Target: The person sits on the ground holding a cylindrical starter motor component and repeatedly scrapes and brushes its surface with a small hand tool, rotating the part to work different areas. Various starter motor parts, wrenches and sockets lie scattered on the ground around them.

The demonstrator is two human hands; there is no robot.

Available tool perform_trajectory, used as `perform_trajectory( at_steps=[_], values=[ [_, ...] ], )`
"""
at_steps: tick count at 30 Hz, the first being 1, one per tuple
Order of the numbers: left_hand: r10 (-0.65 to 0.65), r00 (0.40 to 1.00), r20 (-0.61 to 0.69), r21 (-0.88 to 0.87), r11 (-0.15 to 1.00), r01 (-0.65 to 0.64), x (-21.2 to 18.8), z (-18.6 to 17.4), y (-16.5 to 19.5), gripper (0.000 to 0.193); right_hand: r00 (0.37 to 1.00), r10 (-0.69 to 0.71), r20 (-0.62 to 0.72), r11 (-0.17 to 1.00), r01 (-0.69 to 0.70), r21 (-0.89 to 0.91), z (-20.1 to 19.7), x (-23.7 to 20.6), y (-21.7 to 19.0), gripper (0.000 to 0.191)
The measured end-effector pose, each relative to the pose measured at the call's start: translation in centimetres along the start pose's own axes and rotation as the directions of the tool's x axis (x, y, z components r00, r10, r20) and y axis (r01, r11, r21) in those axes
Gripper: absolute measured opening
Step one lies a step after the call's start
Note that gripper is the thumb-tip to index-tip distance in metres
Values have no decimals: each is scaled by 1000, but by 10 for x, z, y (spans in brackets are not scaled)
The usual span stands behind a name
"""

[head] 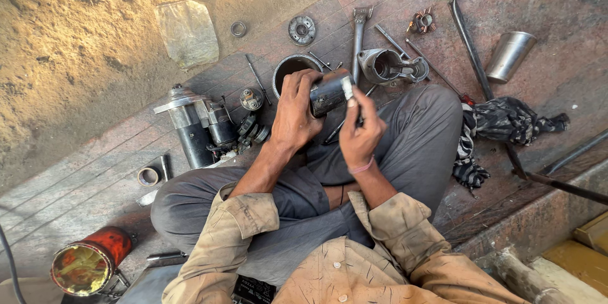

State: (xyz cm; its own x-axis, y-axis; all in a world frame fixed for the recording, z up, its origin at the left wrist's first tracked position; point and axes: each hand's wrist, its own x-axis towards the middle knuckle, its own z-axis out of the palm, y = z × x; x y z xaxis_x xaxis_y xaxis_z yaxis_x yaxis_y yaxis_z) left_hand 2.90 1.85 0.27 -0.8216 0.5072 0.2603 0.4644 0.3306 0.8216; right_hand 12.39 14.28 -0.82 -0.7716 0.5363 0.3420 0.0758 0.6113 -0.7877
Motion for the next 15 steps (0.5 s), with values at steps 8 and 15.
perform_trajectory(
  at_steps=[8, 15],
  values=[
    [-25, 1000, -1, -38, 999, 25, -3, -3, -1, 72, 999, 27, 31, 1000, -27, -10, -1, 0, -3, 22],
    [-23, 1000, 16, -14, 1000, 23, -1, -4, -2, 70, 990, -134, 49, 989, 130, 77, 3, -4, -8, 22]
  ],
)
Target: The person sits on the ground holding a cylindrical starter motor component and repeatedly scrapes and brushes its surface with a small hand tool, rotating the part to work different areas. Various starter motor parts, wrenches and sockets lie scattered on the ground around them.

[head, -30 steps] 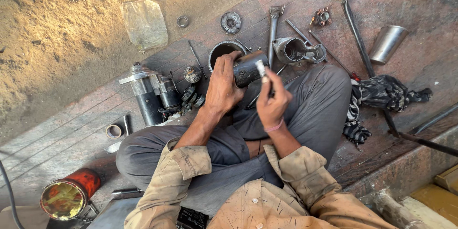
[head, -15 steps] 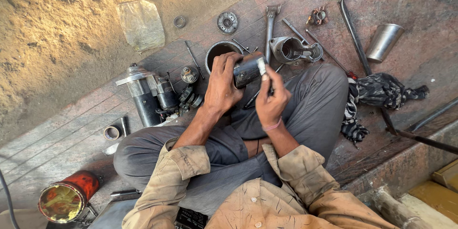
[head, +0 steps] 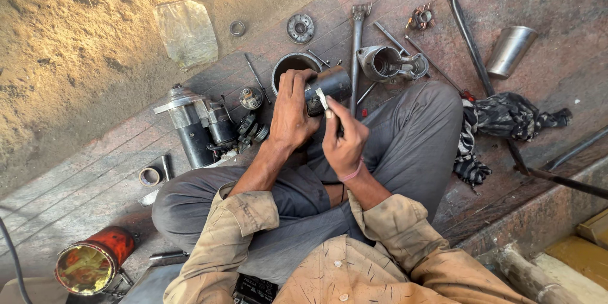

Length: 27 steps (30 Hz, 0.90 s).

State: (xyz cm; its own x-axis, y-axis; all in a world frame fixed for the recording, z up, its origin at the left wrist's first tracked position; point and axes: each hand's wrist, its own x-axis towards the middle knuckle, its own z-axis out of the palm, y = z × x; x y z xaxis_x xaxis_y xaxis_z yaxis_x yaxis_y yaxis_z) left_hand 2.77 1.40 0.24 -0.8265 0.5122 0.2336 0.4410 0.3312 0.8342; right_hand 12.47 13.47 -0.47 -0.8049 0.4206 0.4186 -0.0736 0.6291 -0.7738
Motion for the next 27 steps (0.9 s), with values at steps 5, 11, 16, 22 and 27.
perform_trajectory(
  at_steps=[5, 11, 16, 22, 27],
  values=[
    [-7, 1000, -19, -4, 1000, 7, 0, 2, 2, 72, 983, 177, -58, 978, -182, -104, 0, 4, 7, 20],
    [-9, 1000, 7, -36, 999, 9, -1, 1, 1, 72, 998, -30, 50, 999, 31, -33, -1, 5, 4, 23],
    [13, 1000, 10, -23, 1000, -12, 0, 4, 2, 75, 992, 115, -51, 988, -120, -99, -4, 9, 4, 21],
    [38, 999, -9, -31, 999, -38, 0, 1, 2, 74, 1000, -15, -5, 999, 15, -40, 0, 7, 8, 20],
    [29, 999, 18, -23, 999, -28, 2, 1, 2, 75, 990, 116, -75, 990, -121, -73, -2, 9, 12, 20]
  ],
)
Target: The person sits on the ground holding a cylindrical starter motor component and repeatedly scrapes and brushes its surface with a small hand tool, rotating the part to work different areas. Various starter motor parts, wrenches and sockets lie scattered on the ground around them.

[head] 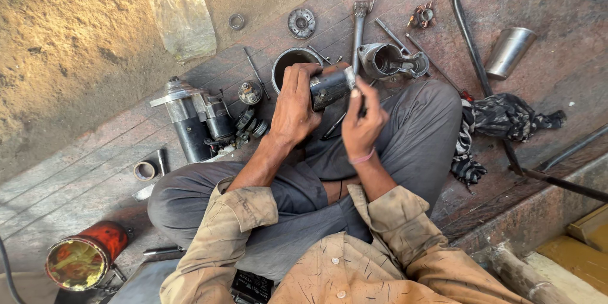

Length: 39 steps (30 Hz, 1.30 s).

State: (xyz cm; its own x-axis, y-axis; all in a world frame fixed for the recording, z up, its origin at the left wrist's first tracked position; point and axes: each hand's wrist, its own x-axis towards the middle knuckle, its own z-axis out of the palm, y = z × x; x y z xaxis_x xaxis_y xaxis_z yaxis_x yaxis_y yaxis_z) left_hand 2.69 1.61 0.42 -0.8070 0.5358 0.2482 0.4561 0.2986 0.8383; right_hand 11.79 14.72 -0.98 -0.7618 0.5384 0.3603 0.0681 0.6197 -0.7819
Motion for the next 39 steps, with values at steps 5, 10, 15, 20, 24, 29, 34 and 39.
perform_trajectory(
  at_steps=[5, 10, 15, 20, 24, 29, 34, 39],
  values=[
    [-22, 999, -29, -19, 1000, 21, -1, -2, -3, 69, 986, -140, 93, 988, 133, 76, 4, -8, -3, 20],
    [-49, 998, -44, -22, 999, 48, -1, 1, -5, 72, 998, -59, 31, 998, 59, -15, 2, -7, 1, 21],
    [-77, 997, -28, -32, 997, 76, -1, 1, -10, 71, 981, -173, 87, 985, 171, 33, 5, -11, 1, 23],
    [-75, 996, -51, -50, 996, 73, -3, 6, -12, 72, 1000, 21, -3, 1000, -21, -17, 6, -8, 3, 20],
    [-87, 994, -61, -59, 995, 83, -2, 7, -14, 71, 985, -163, 47, 987, 163, 11, 6, -9, 2, 23],
    [-84, 993, -87, -83, 994, 77, -3, 8, -14, 74, 990, -137, 46, 990, 138, -30, 3, -7, 3, 23],
    [-110, 992, -66, -68, 992, 106, -1, 8, -12, 73, 991, -131, 33, 991, 130, 7, 3, -9, 3, 19],
    [-144, 988, -63, -92, 986, 138, -1, 6, -10, 75, 993, -110, 37, 994, 111, -11, 2, -10, 6, 21]
  ],
)
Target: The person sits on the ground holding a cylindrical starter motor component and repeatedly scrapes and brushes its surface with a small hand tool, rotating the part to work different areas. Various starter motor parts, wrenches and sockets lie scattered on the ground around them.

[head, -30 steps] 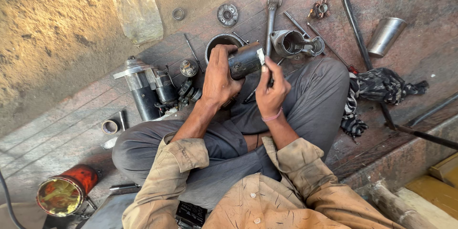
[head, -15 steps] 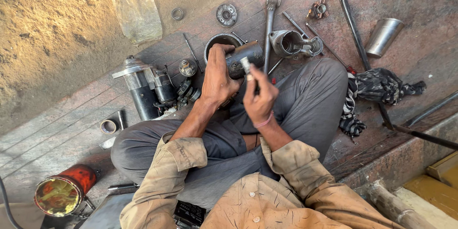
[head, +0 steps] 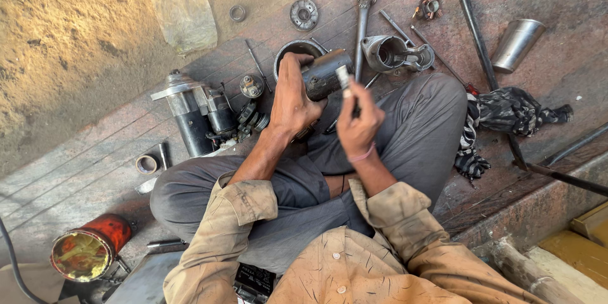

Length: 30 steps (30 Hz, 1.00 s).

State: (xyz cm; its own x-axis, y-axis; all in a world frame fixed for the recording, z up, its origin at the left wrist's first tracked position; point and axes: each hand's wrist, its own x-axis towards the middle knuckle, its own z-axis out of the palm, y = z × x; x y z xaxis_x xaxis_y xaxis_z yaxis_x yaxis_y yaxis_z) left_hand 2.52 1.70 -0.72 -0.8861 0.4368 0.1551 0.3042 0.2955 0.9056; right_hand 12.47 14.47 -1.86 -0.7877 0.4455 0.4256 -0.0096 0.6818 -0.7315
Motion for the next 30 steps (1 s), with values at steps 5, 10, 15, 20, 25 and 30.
perform_trajectory(
  at_steps=[5, 10, 15, 20, 25, 30],
  values=[
    [-31, 999, 13, 5, 999, 31, 2, 0, 1, 75, 999, -37, 1, 998, 37, 54, 1, -2, 3, 22],
    [-46, 999, 1, 3, 999, 46, 1, 0, 0, 75, 998, 56, 0, 998, -56, 7, 3, -3, 4, 21],
    [-54, 999, -4, -14, 998, 54, 3, 2, 0, 77, 999, -54, 2, 998, 54, -27, 3, -2, 5, 21],
    [-66, 998, -18, -12, 998, 66, 3, 2, -1, 76, 1000, -13, -8, 999, 12, -52, 2, -1, 5, 24],
    [-77, 997, -11, -12, 997, 77, 3, 3, -1, 75, 998, -60, 16, 998, 60, -34, 3, -1, 4, 22],
    [-59, 998, -12, -6, 998, 59, 4, 1, -1, 75, 999, -45, 8, 998, 45, -46, 4, 0, 7, 24]
  ],
)
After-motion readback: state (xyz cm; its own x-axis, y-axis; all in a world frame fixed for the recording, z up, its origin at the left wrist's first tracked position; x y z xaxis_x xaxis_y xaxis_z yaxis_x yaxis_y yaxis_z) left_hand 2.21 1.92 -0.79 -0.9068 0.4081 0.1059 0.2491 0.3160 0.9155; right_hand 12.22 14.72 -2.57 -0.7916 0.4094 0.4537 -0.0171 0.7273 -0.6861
